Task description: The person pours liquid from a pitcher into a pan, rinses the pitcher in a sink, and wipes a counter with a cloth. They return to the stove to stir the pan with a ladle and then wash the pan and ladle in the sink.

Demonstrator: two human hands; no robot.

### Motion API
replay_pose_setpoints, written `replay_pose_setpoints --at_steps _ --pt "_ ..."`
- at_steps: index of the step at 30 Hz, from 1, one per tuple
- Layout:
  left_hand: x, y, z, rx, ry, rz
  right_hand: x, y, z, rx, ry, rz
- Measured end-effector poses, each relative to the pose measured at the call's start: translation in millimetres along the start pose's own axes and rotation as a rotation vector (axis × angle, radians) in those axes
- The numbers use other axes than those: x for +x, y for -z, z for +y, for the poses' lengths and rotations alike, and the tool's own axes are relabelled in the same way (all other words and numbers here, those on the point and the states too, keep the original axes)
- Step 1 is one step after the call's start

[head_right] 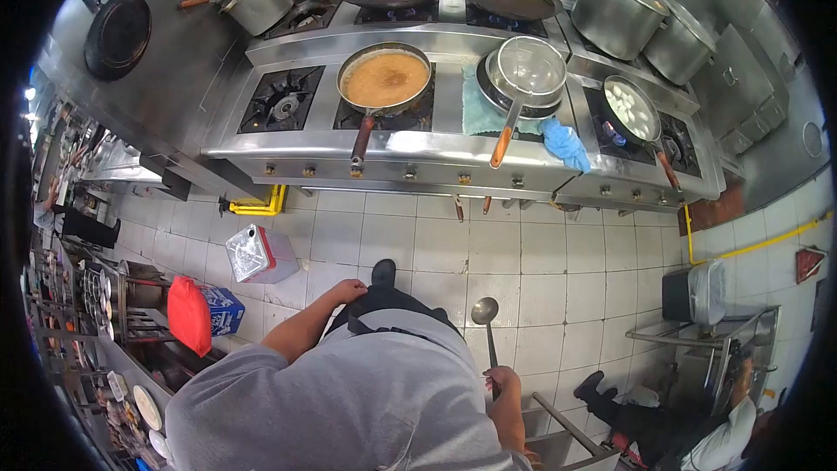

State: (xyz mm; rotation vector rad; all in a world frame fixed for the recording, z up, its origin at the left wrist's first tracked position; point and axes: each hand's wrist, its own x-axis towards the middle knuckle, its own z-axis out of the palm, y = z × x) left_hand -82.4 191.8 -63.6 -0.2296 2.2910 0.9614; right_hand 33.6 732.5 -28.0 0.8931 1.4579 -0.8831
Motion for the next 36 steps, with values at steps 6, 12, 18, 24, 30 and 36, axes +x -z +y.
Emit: replay_pose_setpoints --at_steps 6,12,18,24,30,36 --pt "12 -2 12 0.036 -0.004 -0.036 -24 -9 0 -0.065 0.117 0.095" --pt "30 -3 9 0.050 -0.024 -0.039 -88 -22 -40 0.199 0.549 0.128" --pt "34 29 36 -0.106 0.006 -0.057 -202 -43 -189 0.202 0.941 0.090" --pt "60 56 32 -0.199 -0.091 -0.005 -276 -73 -340 0.021 1.236 -0.025" --pt "10 148 169 -0.773 -0.218 -0.299 -268 -110 -442 -0.134 1.233 0.158" --pt "-25 266 276 -1.237 -0.277 -0.528 -304 -166 -493 -0.026 1.280 0.117"
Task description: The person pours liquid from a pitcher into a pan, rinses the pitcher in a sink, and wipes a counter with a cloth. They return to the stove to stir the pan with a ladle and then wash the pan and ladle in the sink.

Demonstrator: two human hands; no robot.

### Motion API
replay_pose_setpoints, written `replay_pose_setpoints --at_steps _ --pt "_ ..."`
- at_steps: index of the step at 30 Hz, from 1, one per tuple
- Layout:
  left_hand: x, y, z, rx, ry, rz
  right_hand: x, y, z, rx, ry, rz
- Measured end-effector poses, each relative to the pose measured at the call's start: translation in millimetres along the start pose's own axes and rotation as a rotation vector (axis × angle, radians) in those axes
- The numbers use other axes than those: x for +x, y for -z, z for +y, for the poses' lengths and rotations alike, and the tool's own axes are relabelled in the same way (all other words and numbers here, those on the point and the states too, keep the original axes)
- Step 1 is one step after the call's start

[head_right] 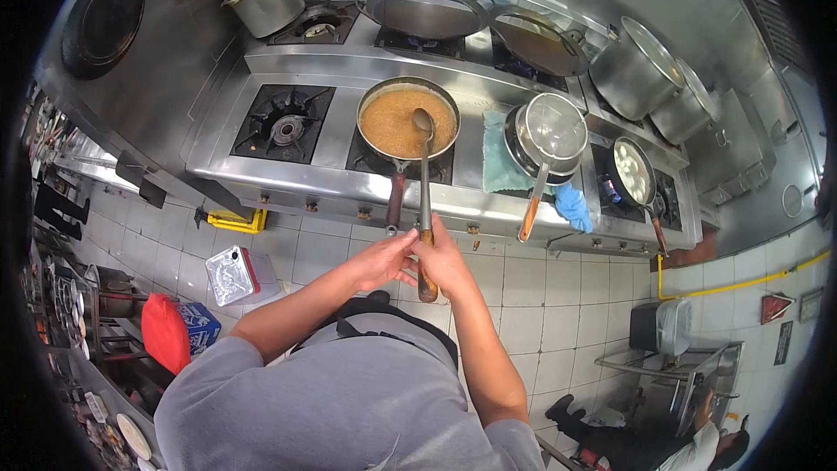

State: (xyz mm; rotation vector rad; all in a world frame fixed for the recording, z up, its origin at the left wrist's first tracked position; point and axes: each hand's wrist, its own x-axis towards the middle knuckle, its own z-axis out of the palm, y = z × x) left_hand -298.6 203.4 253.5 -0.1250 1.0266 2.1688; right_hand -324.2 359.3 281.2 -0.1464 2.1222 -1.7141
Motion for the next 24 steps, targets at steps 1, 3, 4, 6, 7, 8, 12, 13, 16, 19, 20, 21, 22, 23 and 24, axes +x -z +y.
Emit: replay_pose_setpoints --at_steps 1,3,4,6,7,8,12,13,16,19,20,21,22,23,24 --pt "0 -2 8 -0.026 -0.008 0.054 -4 -3 -22 0.284 -0.123 -0.102" --pt "3 9 14 -0.062 -0.008 0.115 -5 -13 -32 0.433 -0.215 -0.093" --pt "8 21 16 -0.112 -0.036 0.062 -4 -17 -33 0.511 -0.171 -0.133" --pt "8 26 29 -0.113 -0.104 0.109 -1 -26 -26 0.572 -0.094 -0.179" --pt "2 23 37 -0.115 -0.116 0.118 -1 -30 -18 0.568 -0.093 -0.194" --pt "-2 20 43 -0.025 -0.095 0.152 -2 -33 -9 0.513 -0.062 -0.190" --pt "-4 24 37 0.073 -0.097 0.295 -14 -16 -8 0.318 0.023 -0.311" --pt "-7 24 35 0.112 -0.108 0.320 -18 -6 -5 0.221 -0.003 -0.399" --pt "-13 28 37 0.108 -0.108 0.389 -19 18 6 0.211 -0.051 -0.425" --pt "-17 18 39 0.152 -0.093 0.443 -7 40 17 0.150 -0.055 -0.400" --pt "-17 16 36 0.207 -0.124 0.455 -3 48 21 0.111 -0.033 -0.372" --pt "-17 15 34 0.264 -0.154 0.465 1 56 24 0.115 -0.032 -0.373" --pt "-16 14 31 0.270 -0.152 0.466 8 64 25 0.075 -0.002 -0.356" --pt "-16 13 29 0.311 -0.168 0.476 16 72 26 0.033 0.028 -0.337" --pt "-14 12 26 0.350 -0.183 0.486 24 80 27 0.036 0.028 -0.336"
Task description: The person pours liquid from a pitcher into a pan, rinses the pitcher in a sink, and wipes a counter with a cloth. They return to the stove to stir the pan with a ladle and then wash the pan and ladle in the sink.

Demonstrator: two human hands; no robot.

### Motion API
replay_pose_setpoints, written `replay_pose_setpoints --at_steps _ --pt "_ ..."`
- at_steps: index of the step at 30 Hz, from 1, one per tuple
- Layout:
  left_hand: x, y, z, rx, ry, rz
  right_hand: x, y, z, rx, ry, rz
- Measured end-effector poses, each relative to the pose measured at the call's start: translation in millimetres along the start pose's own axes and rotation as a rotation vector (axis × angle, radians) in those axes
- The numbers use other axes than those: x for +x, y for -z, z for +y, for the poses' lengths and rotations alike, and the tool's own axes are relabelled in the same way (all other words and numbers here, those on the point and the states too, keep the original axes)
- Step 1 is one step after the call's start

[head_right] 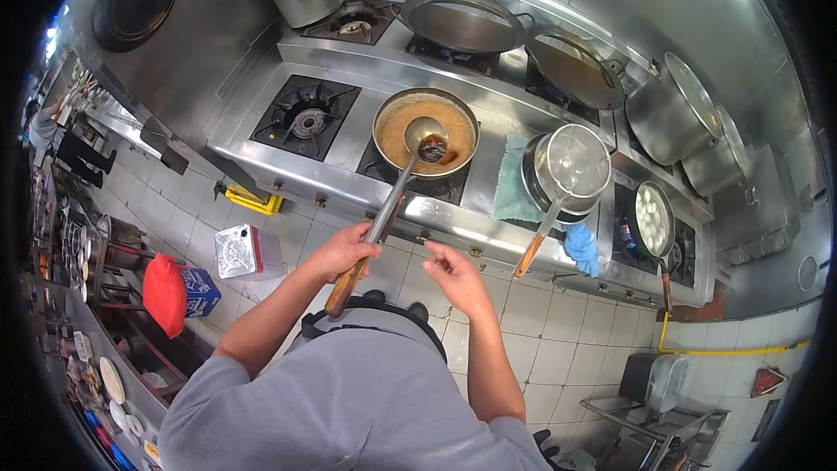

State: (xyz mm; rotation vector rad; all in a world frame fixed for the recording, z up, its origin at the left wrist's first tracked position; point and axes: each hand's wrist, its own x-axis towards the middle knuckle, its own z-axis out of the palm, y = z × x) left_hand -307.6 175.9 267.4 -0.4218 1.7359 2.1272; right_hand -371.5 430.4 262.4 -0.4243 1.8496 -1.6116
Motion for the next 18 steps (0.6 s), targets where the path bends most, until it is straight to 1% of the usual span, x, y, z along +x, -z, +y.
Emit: replay_pose_setpoints --at_steps 2,3,5,7,9,11,12,14,16,18 --pt "-3 -8 -1 0.024 0.009 0.034 11 19 -1 -0.225 0.120 0.106" --pt "-5 -12 -1 0.047 0.014 0.069 17 27 -6 -0.225 0.116 0.100" --pt "-9 -18 1 0.055 0.025 0.097 30 41 -19 -0.483 0.223 0.243" --pt "-11 -22 -1 0.058 0.030 0.128 46 52 -28 -0.521 0.251 0.250" --pt "-13 -26 -5 0.093 -0.039 0.203 62 60 -36 -0.561 0.286 0.257" --pt "-15 -28 -3 0.109 -0.039 0.226 77 65 -43 -0.698 0.391 0.277" --pt "-16 -29 -2 0.132 -0.036 0.242 85 68 -45 -0.704 0.393 0.270" --pt "-19 -30 -1 0.111 -0.062 0.252 105 72 -45 -0.832 0.462 0.258" --pt "-20 -28 -1 0.093 -0.092 0.263 122 69 -50 -0.851 0.434 0.251" --pt "-20 -22 -1 -0.043 -0.088 0.192 143 64 -54 -0.868 0.410 0.250"
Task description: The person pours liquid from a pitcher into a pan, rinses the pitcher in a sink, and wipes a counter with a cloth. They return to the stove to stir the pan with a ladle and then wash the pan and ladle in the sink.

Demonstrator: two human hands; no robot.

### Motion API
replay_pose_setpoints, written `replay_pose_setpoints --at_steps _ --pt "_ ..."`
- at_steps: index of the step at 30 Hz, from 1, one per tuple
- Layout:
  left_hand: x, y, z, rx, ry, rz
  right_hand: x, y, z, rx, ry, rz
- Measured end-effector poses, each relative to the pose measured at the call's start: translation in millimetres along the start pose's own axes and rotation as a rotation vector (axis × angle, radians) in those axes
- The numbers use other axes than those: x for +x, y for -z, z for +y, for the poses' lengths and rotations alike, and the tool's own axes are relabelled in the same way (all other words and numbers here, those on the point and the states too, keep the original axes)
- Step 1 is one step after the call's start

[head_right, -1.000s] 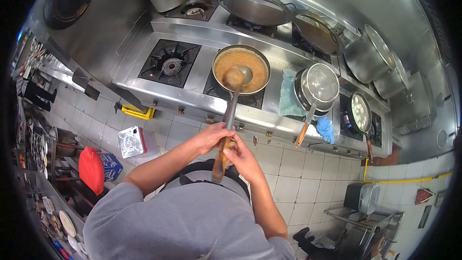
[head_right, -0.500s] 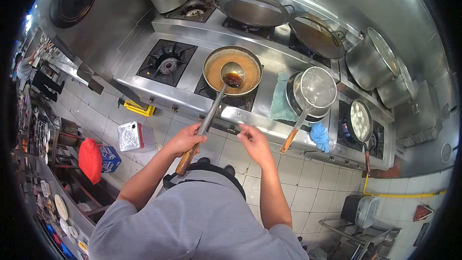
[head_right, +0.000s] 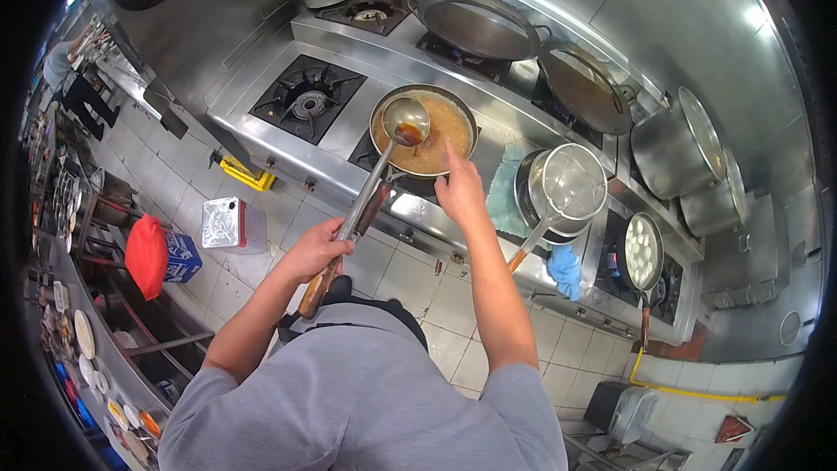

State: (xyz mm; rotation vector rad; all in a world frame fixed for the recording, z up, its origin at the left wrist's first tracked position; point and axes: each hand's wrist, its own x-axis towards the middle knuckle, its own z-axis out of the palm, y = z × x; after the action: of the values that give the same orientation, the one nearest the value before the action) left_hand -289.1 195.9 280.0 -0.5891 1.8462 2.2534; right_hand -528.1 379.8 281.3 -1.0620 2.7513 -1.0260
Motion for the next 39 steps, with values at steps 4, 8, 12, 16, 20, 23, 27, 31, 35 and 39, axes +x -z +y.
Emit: replay_pose_setpoints --at_steps 4,8,12,16,20,23,27,31,35,39 --pt "-11 2 14 -0.046 0.035 -0.019 32 -25 -2 -0.177 0.143 -0.049" --pt "-19 3 20 -0.057 0.062 -0.062 49 -47 -3 -0.330 0.243 -0.039" --pt "-28 4 24 -0.082 0.061 -0.094 54 -63 15 -0.497 0.240 -0.123" --pt "-34 9 26 -0.086 0.086 -0.100 41 -30 -11 -0.367 0.139 -0.134" --pt "-38 18 26 -0.101 0.102 -0.104 1 32 -59 0.479 0.191 0.069" --pt "-39 21 25 -0.134 0.136 -0.109 -48 90 -121 1.376 0.341 -0.099" --pt "-44 23 36 -0.089 0.139 -0.070 -94 159 -184 1.573 0.693 -0.425" --pt "-46 21 42 -0.128 0.184 -0.075 -106 183 -187 1.273 0.820 -0.882" --pt "-45 18 38 -0.193 0.184 -0.080 -126 141 -181 1.443 0.959 -0.599" --pt "-40 15 38 -0.209 0.201 -0.100 -134 127 -157 1.363 0.946 -0.320"
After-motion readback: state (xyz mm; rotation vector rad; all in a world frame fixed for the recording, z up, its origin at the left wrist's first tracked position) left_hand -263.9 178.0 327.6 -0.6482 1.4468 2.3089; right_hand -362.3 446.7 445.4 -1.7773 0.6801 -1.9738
